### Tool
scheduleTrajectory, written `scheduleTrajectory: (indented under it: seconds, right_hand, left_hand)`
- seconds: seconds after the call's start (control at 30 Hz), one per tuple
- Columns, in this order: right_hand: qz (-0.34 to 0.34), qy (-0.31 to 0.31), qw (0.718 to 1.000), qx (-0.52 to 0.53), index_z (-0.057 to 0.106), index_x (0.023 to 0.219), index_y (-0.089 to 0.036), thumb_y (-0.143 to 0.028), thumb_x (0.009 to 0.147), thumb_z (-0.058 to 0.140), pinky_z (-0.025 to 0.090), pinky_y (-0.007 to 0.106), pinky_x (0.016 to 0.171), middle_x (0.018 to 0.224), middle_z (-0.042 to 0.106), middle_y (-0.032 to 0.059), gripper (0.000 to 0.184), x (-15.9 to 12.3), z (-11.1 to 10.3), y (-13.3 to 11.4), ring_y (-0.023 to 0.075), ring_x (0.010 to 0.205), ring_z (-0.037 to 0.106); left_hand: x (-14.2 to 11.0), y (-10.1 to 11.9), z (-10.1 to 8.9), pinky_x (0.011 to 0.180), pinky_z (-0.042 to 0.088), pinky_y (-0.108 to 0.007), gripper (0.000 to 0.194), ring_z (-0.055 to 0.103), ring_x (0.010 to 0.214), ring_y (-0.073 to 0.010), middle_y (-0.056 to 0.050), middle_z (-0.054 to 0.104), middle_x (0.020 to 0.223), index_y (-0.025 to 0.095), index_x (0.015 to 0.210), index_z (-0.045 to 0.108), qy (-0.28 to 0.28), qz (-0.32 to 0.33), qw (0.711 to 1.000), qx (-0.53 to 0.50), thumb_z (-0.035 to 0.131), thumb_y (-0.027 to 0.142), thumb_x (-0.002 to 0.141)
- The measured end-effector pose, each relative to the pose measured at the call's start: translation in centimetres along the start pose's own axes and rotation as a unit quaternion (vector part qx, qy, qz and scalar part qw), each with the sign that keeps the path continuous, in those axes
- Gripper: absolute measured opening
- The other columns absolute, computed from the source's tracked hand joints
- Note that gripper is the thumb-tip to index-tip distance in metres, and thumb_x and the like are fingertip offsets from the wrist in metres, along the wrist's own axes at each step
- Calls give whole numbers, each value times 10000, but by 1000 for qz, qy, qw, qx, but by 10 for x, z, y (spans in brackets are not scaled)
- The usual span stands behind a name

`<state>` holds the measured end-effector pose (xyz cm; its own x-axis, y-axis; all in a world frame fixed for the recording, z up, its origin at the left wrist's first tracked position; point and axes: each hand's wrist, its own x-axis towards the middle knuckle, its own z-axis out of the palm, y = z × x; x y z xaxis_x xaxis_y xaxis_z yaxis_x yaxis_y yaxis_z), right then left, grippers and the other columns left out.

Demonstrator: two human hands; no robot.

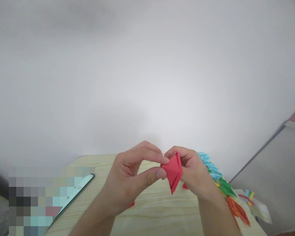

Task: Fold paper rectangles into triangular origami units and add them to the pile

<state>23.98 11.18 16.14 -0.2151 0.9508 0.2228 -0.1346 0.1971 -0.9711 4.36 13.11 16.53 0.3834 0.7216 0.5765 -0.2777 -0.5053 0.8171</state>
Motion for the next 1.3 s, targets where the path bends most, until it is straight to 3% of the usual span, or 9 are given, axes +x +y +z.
scheduleTrajectory:
  seconds: [0.2,0.37,0.6,0.73,0.9,0.97,1.13,1.3]
  right_hand:
    - [-8,-1,1000,-19,760,880,-208,-254,743,902,494,228,634,761,715,-38,201,1,1,2,107,640,585]
    - [-28,29,998,-45,764,985,-228,-253,732,917,517,243,662,872,755,-2,296,1,-1,3,139,728,647]
    - [-41,93,981,-168,811,994,-243,-371,875,814,537,291,685,854,778,29,175,-4,-1,-6,186,768,691]
    - [-58,48,973,-218,824,948,-248,-360,968,700,524,306,778,830,742,10,168,-4,4,-11,199,853,686]
    - [-39,-6,963,-266,735,752,-202,-355,1025,587,375,276,616,676,588,-32,346,-2,7,-11,137,676,517]
    - [-24,-16,968,-249,741,768,-203,-350,1024,575,375,274,606,667,577,-33,339,-1,6,-9,137,664,506]
    - [-15,14,991,-131,807,1000,-237,-343,1010,583,534,290,776,911,738,14,248,4,2,-3,190,888,664]
    - [8,28,990,-135,769,867,-203,-400,961,701,460,246,624,746,705,4,228,4,1,1,133,693,605]
  left_hand:
    - [0,2,0,920,523,-365,229,671,988,-219,-54,739,1004,309,993,844,7,8,1000,9,805,129,856]
    - [0,3,-1,907,539,-365,171,690,970,-221,-58,743,991,292,962,850,25,-6,1000,10,810,159,861]
    - [4,0,-4,810,545,-273,69,706,906,-172,-27,758,955,255,885,835,88,-32,995,37,827,195,853]
    - [5,0,-4,745,549,-255,63,698,818,-155,-19,770,864,217,885,803,127,-82,987,50,827,271,862]
    - [6,-1,-4,667,528,-231,138,671,722,-130,0,757,785,199,902,763,138,-135,978,85,795,333,889]
    - [6,-1,-3,658,516,-219,142,659,719,-120,14,747,785,209,910,749,139,-140,974,108,776,348,902]
    - [5,-4,-3,639,491,-221,145,651,739,-126,18,744,827,227,913,730,139,-147,965,164,749,371,916]
    - [2,-8,-4,670,499,-249,147,650,760,-141,8,750,852,233,934,724,113,-147,966,179,729,380,929]
